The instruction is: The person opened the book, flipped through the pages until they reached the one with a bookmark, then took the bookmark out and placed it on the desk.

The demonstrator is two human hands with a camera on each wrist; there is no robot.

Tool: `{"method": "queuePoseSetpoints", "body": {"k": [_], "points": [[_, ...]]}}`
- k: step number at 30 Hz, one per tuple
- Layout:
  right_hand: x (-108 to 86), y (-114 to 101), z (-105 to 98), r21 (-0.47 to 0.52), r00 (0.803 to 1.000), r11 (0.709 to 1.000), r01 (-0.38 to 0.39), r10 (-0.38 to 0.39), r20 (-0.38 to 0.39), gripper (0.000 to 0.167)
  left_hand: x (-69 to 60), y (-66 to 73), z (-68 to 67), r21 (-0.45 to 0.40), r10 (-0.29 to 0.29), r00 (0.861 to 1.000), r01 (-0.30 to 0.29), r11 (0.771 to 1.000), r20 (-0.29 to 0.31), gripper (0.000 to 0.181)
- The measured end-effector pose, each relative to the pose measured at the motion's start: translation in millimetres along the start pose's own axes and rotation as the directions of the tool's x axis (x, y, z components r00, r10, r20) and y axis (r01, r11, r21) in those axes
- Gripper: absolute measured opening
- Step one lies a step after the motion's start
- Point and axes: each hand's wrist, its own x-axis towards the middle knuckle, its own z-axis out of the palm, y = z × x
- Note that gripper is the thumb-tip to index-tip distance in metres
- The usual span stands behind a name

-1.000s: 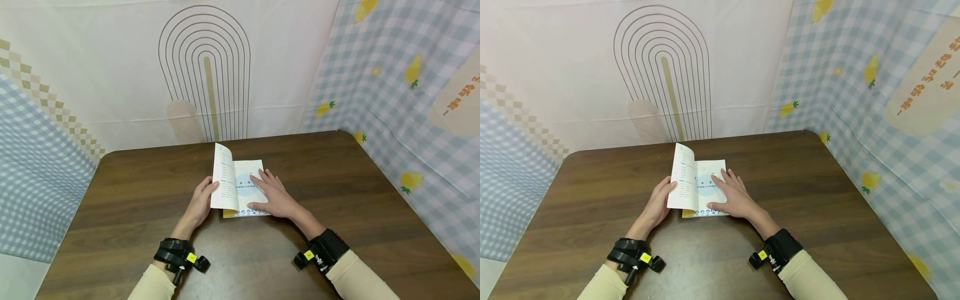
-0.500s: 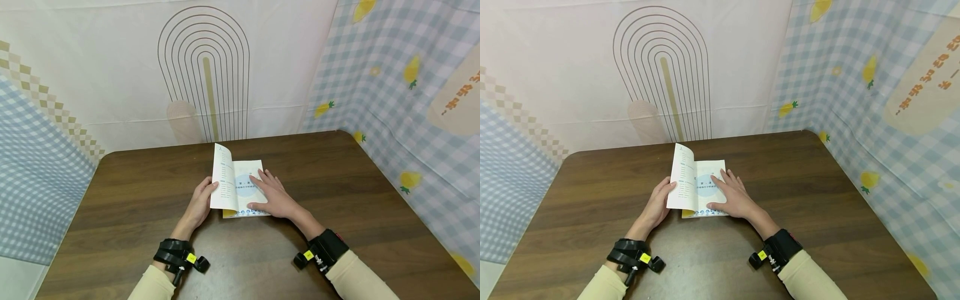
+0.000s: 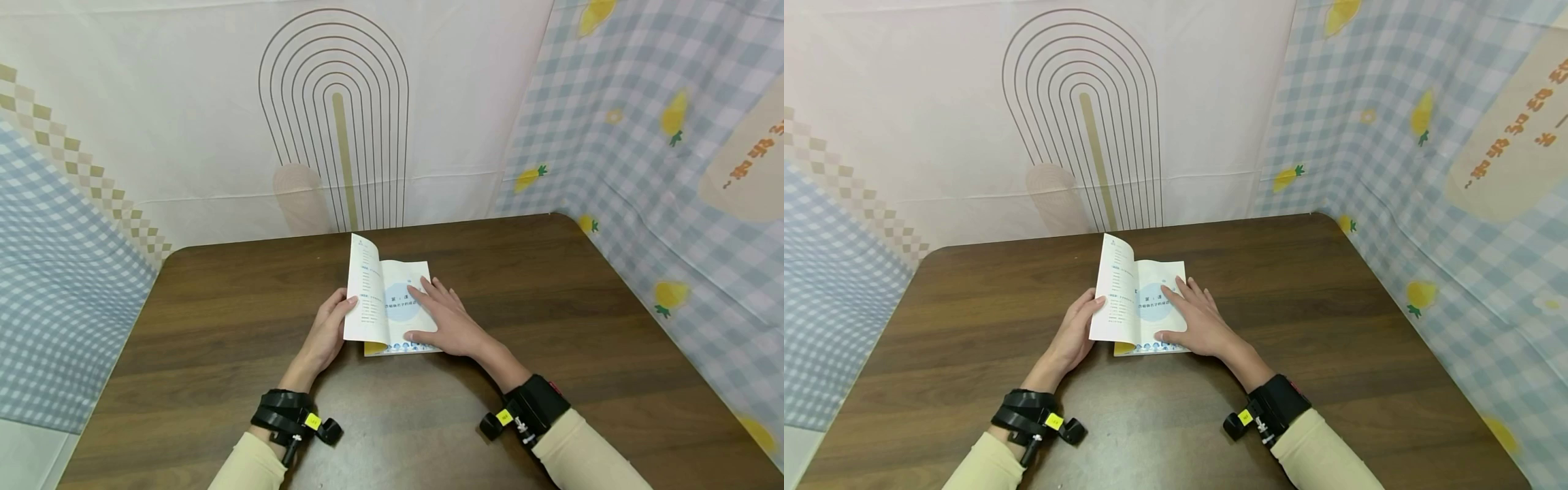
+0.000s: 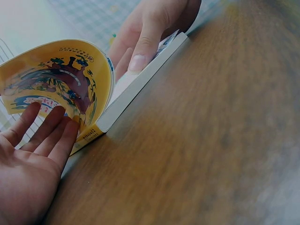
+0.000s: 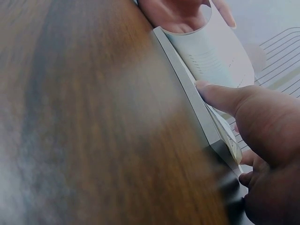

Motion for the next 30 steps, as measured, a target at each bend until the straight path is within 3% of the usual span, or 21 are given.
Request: {"method": "queuePoseSetpoints", "body": {"k": [15,30], "points": [[-0.5,-1.3,-0.7,0.013,1.000,1.000,-0.005,0.005,-0.006,0.101,-0.1,-0.4,0.0,-0.005,0.002,1.000,-0.002,1.000,0.003,0.044],[1.2,-2.8,-0.4,0.061,0.998,0.997,-0.057,0.057,-0.012,0.116,-0.8,1.4,0.2,0.000,-0.007,1.000,0.007,1.000,0.007,0.046]]}}
